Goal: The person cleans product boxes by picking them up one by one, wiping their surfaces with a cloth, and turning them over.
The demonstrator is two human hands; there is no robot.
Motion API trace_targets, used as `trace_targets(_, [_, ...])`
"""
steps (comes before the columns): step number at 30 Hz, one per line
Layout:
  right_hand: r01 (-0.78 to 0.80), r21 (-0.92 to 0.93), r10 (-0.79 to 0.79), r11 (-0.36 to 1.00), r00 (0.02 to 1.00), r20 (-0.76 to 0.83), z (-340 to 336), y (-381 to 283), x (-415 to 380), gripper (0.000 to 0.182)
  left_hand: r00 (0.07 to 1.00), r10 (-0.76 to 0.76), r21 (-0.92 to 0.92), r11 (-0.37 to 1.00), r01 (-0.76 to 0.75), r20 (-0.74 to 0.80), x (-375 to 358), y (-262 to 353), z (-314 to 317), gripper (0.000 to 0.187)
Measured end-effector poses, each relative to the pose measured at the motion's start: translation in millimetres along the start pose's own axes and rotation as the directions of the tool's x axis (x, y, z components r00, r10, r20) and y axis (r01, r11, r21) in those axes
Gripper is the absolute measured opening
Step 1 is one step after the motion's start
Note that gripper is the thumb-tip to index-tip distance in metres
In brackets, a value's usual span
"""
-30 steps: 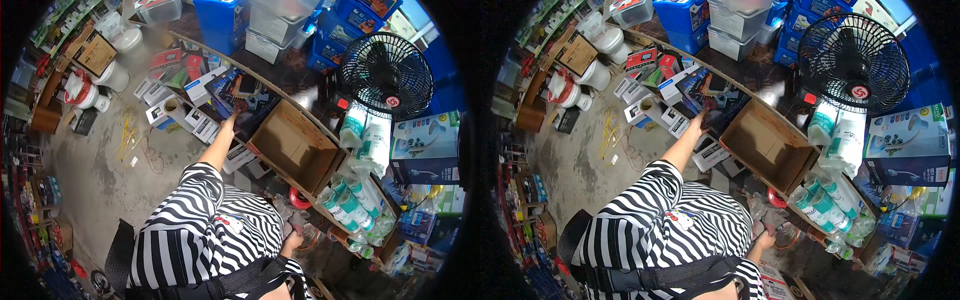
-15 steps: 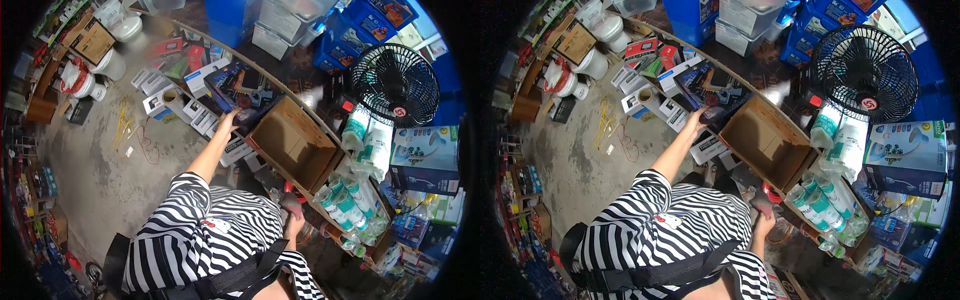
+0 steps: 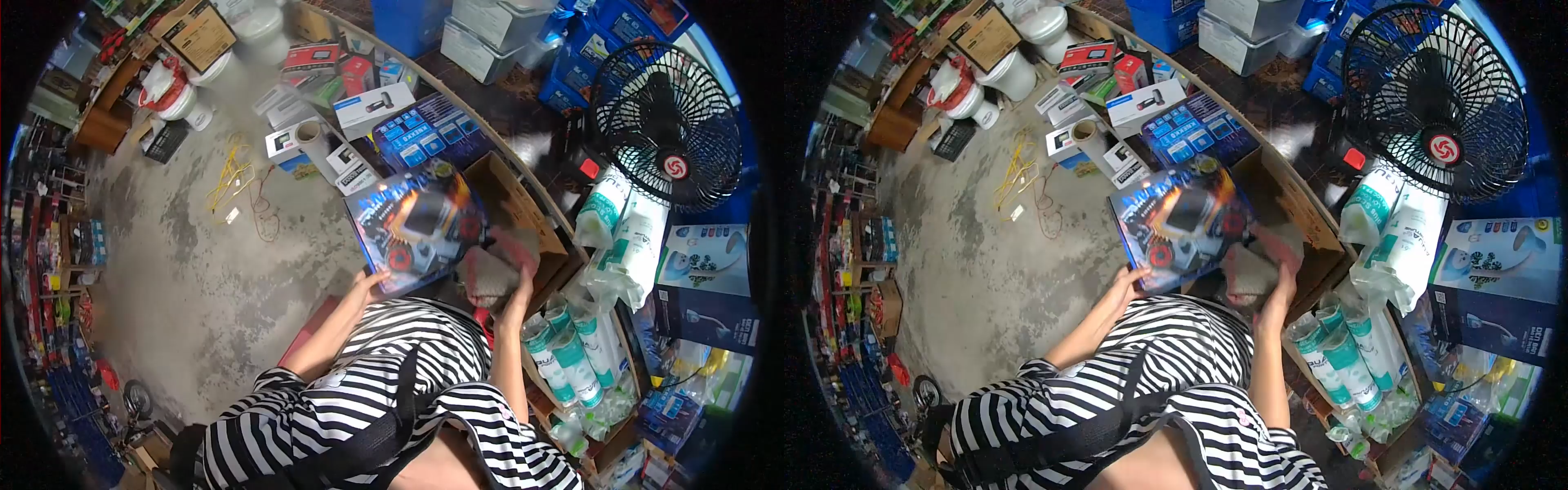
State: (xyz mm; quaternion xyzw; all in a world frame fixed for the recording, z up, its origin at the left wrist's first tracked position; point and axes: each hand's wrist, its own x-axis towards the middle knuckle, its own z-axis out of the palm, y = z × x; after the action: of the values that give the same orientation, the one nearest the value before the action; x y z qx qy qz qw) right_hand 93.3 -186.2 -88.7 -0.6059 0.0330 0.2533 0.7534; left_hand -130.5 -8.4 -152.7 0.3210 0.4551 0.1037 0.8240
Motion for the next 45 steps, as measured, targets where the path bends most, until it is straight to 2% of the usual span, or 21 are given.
trace_targets(3, [0.255,-0.440,-0.170,0.861,0.960,0.223,42,-1,-9,0.051,0.998,-0.052,0.092,0.995,0.050,0.024,-23,0,-2,0.044])
trace_targets(5, [0.358,-0.535,-0.041,0.765,0.857,0.514,77,-6,-29,0.039,0.996,-0.089,0.150,0.985,0.085,0.022,-27,-2,1,0.042])
trace_targets(8, [0.907,-0.327,0.007,0.264,0.337,0.941,93,30,-32,0.026,0.980,-0.195,0.061,0.979,0.197,-0.028,-14,-25,-7,0.025])
trace_targets(10, [0.947,-0.278,0.090,0.162,0.266,0.960,93,44,-17,0.028,0.983,-0.183,0.075,0.981,0.180,0.027,-5,-36,-12,0.028])
trace_targets(12, [0.961,-0.260,-0.099,0.093,0.269,0.958,89,58,16,0.032,0.975,-0.197,0.341,0.928,0.151,0.104,-6,-20,-7,0.030])
trace_targets(16, [0.841,-0.540,-0.462,-0.026,0.469,0.753,106,65,83,0.050,0.987,-0.098,0.239,0.969,0.065,0.130,5,-37,-10,0.046])
trace_targets(19, [0.665,-0.740,-0.464,-0.102,0.626,0.627,133,58,99,0.065,0.987,-0.104,0.280,0.958,0.067,0.121,0,-34,-5,0.050])
trace_targets(21, [0.744,-0.658,-0.440,-0.118,0.555,0.706,144,72,103,0.063,0.990,-0.097,0.305,0.951,0.060,0.107,0,-36,-4,0.051])
trace_targets(22, [0.674,-0.737,-0.198,0.050,0.730,0.655,155,64,81,0.055,0.991,-0.092,0.332,0.942,0.054,0.100,0,-38,-5,0.052])
trace_targets(24, [0.832,-0.550,-0.129,-0.072,0.539,0.833,162,79,58,0.048,0.989,-0.081,0.325,0.945,0.036,0.124,7,-48,-15,0.057])
trace_targets(26, [0.980,-0.197,-0.203,0.034,0.200,0.959,153,94,25,0.041,0.980,-0.160,0.247,0.961,0.127,0.116,1,-40,-13,0.064])
trace_targets(28, [0.988,-0.065,-0.129,0.143,0.084,0.988,135,88,-7,0.043,0.964,-0.200,0.173,0.970,0.170,0.175,4,-39,-13,0.071])
trace_targets(30, [0.963,-0.049,-0.057,0.264,0.066,0.996,114,75,-4,0.043,0.977,-0.034,0.223,0.975,-0.014,0.212,1,-45,-13,0.063])
trace_targets(32, [0.951,-0.132,-0.048,0.279,0.151,0.987,95,54,9,0.043,0.920,-0.075,0.049,0.997,0.061,0.384,6,-42,-20,0.065])
trace_targets(33, [0.944,-0.172,-0.081,0.280,0.202,0.976,89,48,21,0.043,0.946,-0.045,0.318,0.946,-0.063,0.320,8,-46,-23,0.083])
trace_targets(35, [0.933,-0.316,-0.180,0.171,0.345,0.921,80,34,55,0.040,0.941,-0.100,0.243,0.970,0.020,0.323,11,-40,-20,0.089])
trace_targets(37, [0.763,-0.552,-0.073,0.336,0.606,0.792,77,42,99,0.040,0.917,-0.200,0.248,0.962,0.116,0.346,12,-29,-12,0.109])
trace_targets(39, [0.820,-0.572,-0.374,-0.029,0.522,0.767,95,46,123,0.042,0.932,-0.189,0.208,0.970,0.128,0.309,11,-30,-12,0.109])
trace_targets(42, [0.817,-0.561,-0.522,-0.133,0.424,0.741,125,59,123,0.050,0.949,-0.185,0.119,0.980,0.160,0.255,21,-40,-17,0.111])
trace_targets(43, [0.655,-0.707,-0.124,0.266,0.751,0.649,139,52,103,0.054,0.953,-0.180,0.125,0.980,0.154,0.244,21,-40,-17,0.112])
trace_targets(45, [0.827,-0.562,-0.096,0.034,0.562,0.822,155,56,78,0.056,0.956,-0.176,0.134,0.980,0.147,0.234,20,-39,-19,0.113])
